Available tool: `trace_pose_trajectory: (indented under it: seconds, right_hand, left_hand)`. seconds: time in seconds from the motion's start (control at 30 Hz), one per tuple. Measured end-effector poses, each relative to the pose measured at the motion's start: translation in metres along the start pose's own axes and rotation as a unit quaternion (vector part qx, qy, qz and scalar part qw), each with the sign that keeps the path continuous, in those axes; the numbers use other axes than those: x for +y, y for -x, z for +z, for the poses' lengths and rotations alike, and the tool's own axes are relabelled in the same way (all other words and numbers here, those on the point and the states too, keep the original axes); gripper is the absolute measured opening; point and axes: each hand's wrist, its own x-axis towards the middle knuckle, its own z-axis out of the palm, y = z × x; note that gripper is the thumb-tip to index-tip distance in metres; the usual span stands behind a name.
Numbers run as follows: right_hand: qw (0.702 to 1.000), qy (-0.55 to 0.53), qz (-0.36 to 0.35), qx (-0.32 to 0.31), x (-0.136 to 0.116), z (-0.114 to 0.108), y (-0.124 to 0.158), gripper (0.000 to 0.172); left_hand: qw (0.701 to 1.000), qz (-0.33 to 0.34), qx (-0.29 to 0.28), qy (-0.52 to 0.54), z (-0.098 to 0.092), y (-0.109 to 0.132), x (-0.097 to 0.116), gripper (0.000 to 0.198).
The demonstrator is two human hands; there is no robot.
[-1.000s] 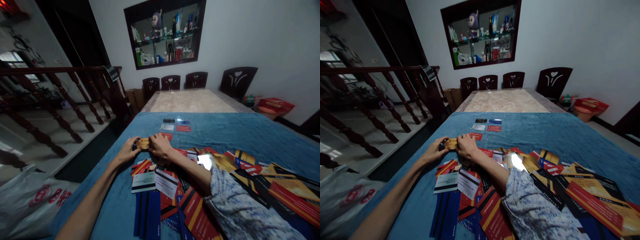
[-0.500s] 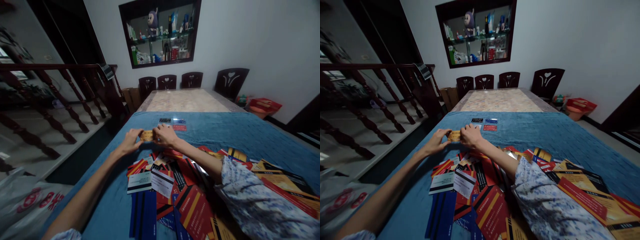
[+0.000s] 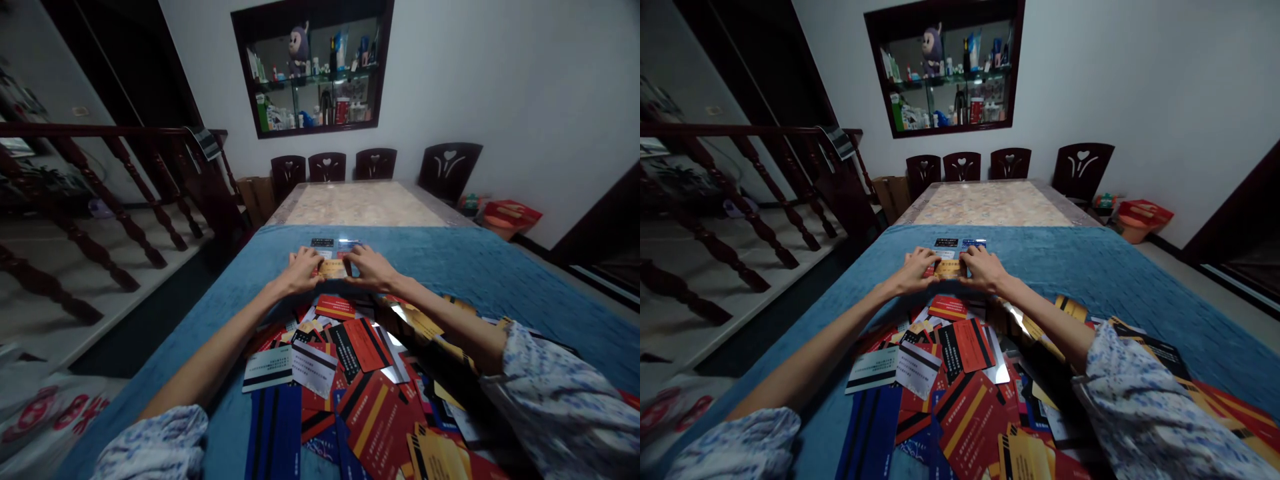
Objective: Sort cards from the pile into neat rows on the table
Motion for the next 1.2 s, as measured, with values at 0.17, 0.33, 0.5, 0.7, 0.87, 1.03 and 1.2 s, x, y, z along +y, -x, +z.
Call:
trace_pose_trajectory:
  seconds: [0.17, 0.33, 0.5, 0.7, 0.87, 1.03, 1.2]
  right_hand:
    - [1.0, -0.019, 0.019, -0.012, 0.024, 0.015, 0.003, 0.029]
    - [0.998, -0.033, 0.033, -0.031, 0.038, 0.029, 0.002, 0.036]
    - [0.997, -0.05, 0.042, -0.051, 0.045, 0.039, 0.0, 0.039]
    - [0.996, -0.061, 0.042, -0.054, 0.046, 0.04, 0.001, 0.03]
    - [0.996, -0.053, 0.047, -0.061, 0.044, 0.039, 0.002, 0.031]
    - [0.995, -0.046, 0.047, -0.068, 0.042, 0.038, 0.003, 0.033]
    - [0.995, -0.051, 0.052, -0.068, 0.044, 0.043, 0.003, 0.032]
  left_hand:
    - [0.999, 0.002, -0.032, -0.004, 0.013, -0.019, 0.009, 0.034]
    - [0.998, -0.001, -0.064, 0.0, 0.028, -0.031, 0.01, 0.034]
    - [0.997, 0.0, -0.074, 0.007, 0.04, -0.039, 0.007, 0.032]
    - [0.996, -0.004, -0.089, 0.024, 0.044, -0.045, 0.006, 0.035]
    - [0.994, -0.005, -0.111, 0.016, 0.044, -0.046, 0.003, 0.036]
    - [0.992, -0.002, -0.122, 0.007, 0.043, -0.047, 0.002, 0.042]
    - [0.992, -0.003, -0.128, 0.001, 0.04, -0.048, 0.003, 0.036]
